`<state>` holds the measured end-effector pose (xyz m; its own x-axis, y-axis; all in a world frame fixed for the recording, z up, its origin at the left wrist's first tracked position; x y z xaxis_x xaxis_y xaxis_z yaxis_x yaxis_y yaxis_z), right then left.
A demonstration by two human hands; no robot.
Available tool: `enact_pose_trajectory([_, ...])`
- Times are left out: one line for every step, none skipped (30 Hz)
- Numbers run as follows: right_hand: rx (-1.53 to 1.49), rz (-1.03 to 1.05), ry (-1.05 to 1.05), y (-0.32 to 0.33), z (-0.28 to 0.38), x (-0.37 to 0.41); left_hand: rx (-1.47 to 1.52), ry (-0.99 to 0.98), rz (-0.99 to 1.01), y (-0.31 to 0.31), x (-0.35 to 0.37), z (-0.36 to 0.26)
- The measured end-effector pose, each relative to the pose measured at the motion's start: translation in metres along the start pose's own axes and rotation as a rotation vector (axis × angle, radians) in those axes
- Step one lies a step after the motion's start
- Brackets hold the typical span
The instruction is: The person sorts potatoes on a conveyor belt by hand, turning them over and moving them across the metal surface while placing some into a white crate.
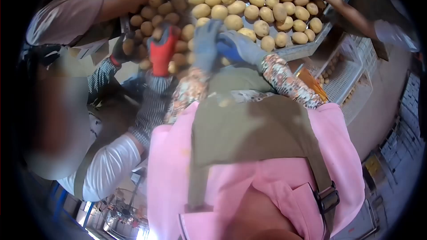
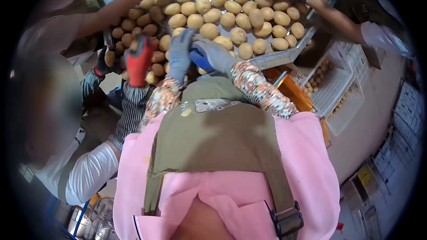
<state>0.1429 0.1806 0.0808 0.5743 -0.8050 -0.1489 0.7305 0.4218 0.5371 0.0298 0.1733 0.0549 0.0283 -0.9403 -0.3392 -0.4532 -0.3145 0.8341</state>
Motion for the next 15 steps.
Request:
enact_pose_trajectory([-0.247,0.1,-0.275,0.008,-0.008,0.002,0.146,0.183,-0.023,0.023,0.002,0.001])
enact_pose_trajectory([-0.481,0.108,-0.443,0.014,-0.03,0.012,0.11,0.22,-0.172,0.038,0.014,0.011])
enact_pose_trajectory([-0.714,0.107,-0.597,0.023,-0.052,0.019,0.182,0.46,-0.094,0.035,0.033,0.037])
enact_pose_trajectory([-0.555,-0.11,-0.494,0.067,-0.036,0.011,0.432,0.796,-0.104,0.016,0.063,0.076])
enact_pose_trajectory([-0.55,-0.105,-0.51,0.071,-0.052,0.015,0.202,0.699,-0.047,0.042,0.064,0.066])
enact_pose_trajectory([-0.468,-0.367,-0.504,0.093,-0.083,0.016,0.119,0.65,-0.062,0.059,0.066,0.059])
enact_pose_trajectory([-0.386,-0.614,-0.5,0.121,-0.108,0.023,0.028,0.612,-0.068,0.072,0.069,0.052])
enact_pose_trajectory([-0.111,-0.687,-0.363,0.157,-0.113,0.029,0.028,0.628,-0.063,0.074,0.081,0.054])
enact_pose_trajectory([-0.228,-0.804,-0.425,0.165,-0.137,0.038,0.029,0.637,-0.061,0.072,0.094,0.059])
enact_pose_trajectory([-0.116,-0.737,-0.523,0.169,-0.125,0.028,0.024,0.643,-0.059,0.076,0.099,0.061])
enact_pose_trajectory([-0.009,-0.669,-0.616,0.171,-0.112,0.019,0.059,0.727,-0.048,0.075,0.11,0.061])
enact_pose_trajectory([0.068,-0.543,-0.619,0.16,-0.117,0.01,0.031,0.704,-0.04,0.076,0.106,0.056])
enact_pose_trajectory([0.063,-0.536,-0.61,0.143,-0.113,0.003,0.016,0.678,-0.04,0.08,0.109,0.062])
enact_pose_trajectory([0.36,-0.482,-0.494,0.139,-0.108,-0.005,0.062,0.661,0.003,0.076,0.1,0.058])
enact_pose_trajectory([0.652,-0.426,-0.355,0.131,-0.098,-0.015,0.239,0.726,-0.014,0.06,0.102,0.064])
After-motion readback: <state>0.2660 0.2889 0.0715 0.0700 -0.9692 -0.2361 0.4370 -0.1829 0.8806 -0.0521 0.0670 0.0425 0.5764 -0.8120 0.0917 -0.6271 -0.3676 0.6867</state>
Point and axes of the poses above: each hand's wrist, its own x-axis away from the middle knuckle, its own y-axis out of the back of the hand, z = x × y, the point moved 8 cm from there along -x, towards the middle knuckle, and after that the axes turned 10 degrees about -z, right-handed, at the moved point
